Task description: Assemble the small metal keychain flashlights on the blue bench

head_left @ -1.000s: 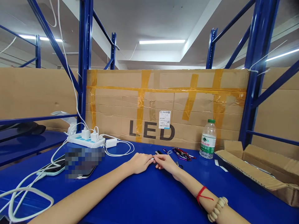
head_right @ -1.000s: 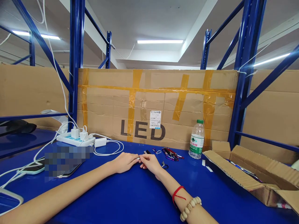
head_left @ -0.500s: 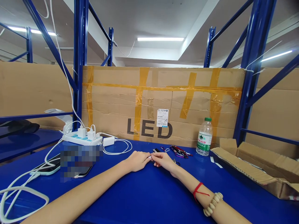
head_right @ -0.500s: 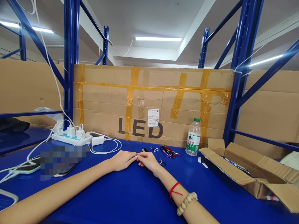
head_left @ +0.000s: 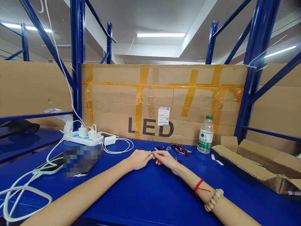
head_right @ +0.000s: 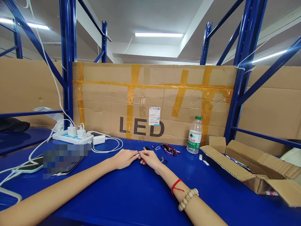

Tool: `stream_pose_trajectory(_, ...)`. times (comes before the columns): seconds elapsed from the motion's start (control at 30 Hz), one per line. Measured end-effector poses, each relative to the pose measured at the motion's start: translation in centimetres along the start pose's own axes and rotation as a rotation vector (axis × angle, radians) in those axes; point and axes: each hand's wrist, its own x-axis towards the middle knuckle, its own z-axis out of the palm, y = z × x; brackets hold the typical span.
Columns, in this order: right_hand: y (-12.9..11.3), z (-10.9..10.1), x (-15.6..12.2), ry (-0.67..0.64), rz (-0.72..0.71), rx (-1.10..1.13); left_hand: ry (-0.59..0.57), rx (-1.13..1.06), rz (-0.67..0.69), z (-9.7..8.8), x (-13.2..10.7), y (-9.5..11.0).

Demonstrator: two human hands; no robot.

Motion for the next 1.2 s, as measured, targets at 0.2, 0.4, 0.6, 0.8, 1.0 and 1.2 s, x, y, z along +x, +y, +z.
stream_pose_trajectory(0.2, 0.26, 0.05, 0.24, 0.016, 0.017, 0.002, 0.01, 0.011, -0.004, 0.06, 0.01, -0.05)
stream_pose_trajectory(0.4, 0.53, -0.05, 0.47, 0.021, 0.013, 0.019, 0.001, 0.002, 0.001, -0.03, -0.03, -0.03)
stream_pose_trajectory(0.6, 0.51, -0.09, 0.5, 0.021, 0.026, 0.036, 0.006, 0.005, -0.005, 0.03, -0.06, -0.06)
stream_pose_trajectory(0.8, 0.58, -0.06, 0.53, 0.032, 0.032, 0.036, 0.005, -0.003, -0.006, 0.11, -0.02, -0.05)
stream_pose_trajectory(1.0, 0.22, 0.01, 0.34, 0.044, 0.066, 0.051, 0.01, 0.002, -0.002, 0.08, -0.01, 0.01)
stream_pose_trajectory(1.2, 0.2, 0.09, 0.36, 0.056, 0.064, 0.046, 0.003, -0.005, -0.007, 0.12, -0.01, -0.01)
